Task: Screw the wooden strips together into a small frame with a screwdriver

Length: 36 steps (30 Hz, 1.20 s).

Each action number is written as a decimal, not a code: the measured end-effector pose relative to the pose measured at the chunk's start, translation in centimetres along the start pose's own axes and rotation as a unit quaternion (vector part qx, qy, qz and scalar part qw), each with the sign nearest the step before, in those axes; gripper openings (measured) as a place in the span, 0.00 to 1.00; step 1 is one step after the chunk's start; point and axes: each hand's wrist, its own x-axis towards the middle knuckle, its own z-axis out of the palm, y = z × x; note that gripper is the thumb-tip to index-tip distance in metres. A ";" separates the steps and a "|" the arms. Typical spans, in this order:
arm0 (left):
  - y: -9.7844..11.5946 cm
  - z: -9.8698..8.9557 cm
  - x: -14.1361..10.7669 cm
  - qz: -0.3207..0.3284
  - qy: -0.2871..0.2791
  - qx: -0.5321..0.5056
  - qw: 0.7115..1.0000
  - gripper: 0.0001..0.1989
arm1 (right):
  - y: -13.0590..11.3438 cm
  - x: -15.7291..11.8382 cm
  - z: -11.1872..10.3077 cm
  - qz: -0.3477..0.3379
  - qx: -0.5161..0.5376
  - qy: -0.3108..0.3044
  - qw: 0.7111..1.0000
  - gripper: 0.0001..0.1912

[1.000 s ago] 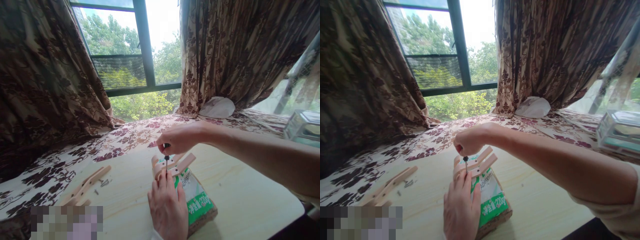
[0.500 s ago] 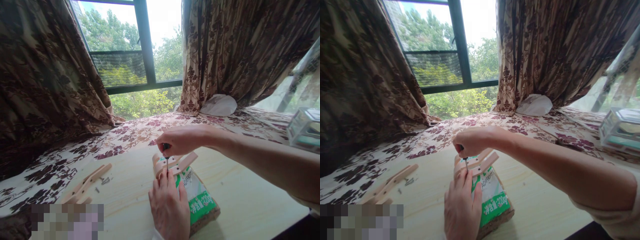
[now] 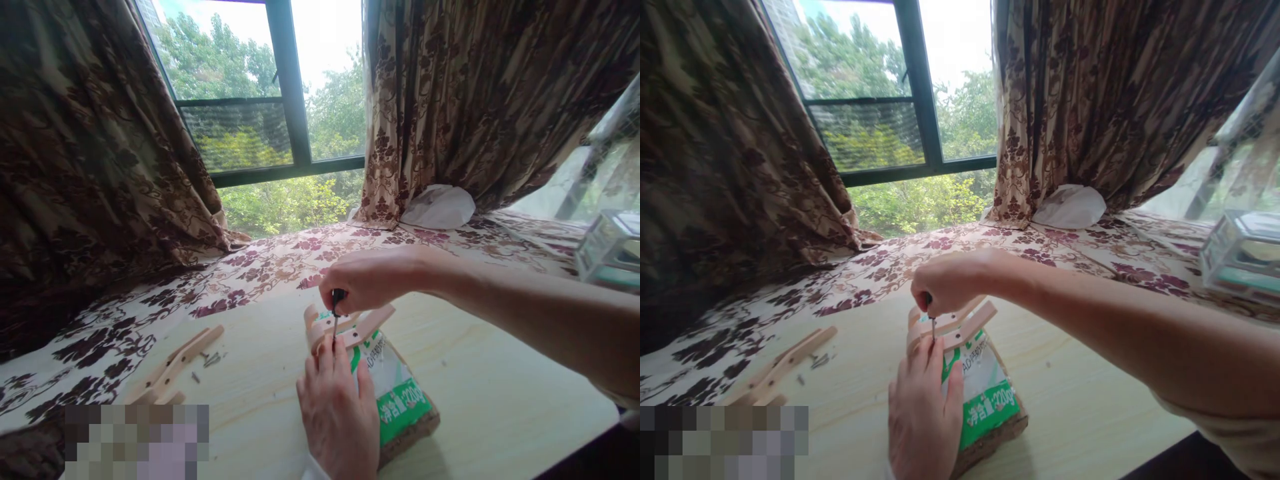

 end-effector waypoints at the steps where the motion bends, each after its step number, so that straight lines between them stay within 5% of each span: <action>1: 0.0 0.0 0.0 0.001 -0.001 0.001 1.000 0.20 | 0.1 0.1 0.1 0.004 0.001 0.003 1.000 0.12; 8: 0.0 -0.4 0.0 0.024 0.009 0.011 1.000 0.21 | -0.3 0.2 0.2 0.041 -0.008 0.019 0.999 0.12; 19: -0.3 0.2 -0.2 0.037 0.032 0.048 0.998 0.20 | -0.5 0.4 0.0 -0.004 -0.029 0.023 0.999 0.12; 29: -0.2 0.3 -0.1 0.033 0.039 0.017 0.999 0.19 | -0.4 1.0 -0.4 0.082 -0.036 -0.013 0.996 0.16; 36: 0.2 1.0 -0.5 0.001 0.068 -0.019 0.997 0.19 | -0.1 0.7 -0.4 0.001 0.039 0.023 0.999 0.07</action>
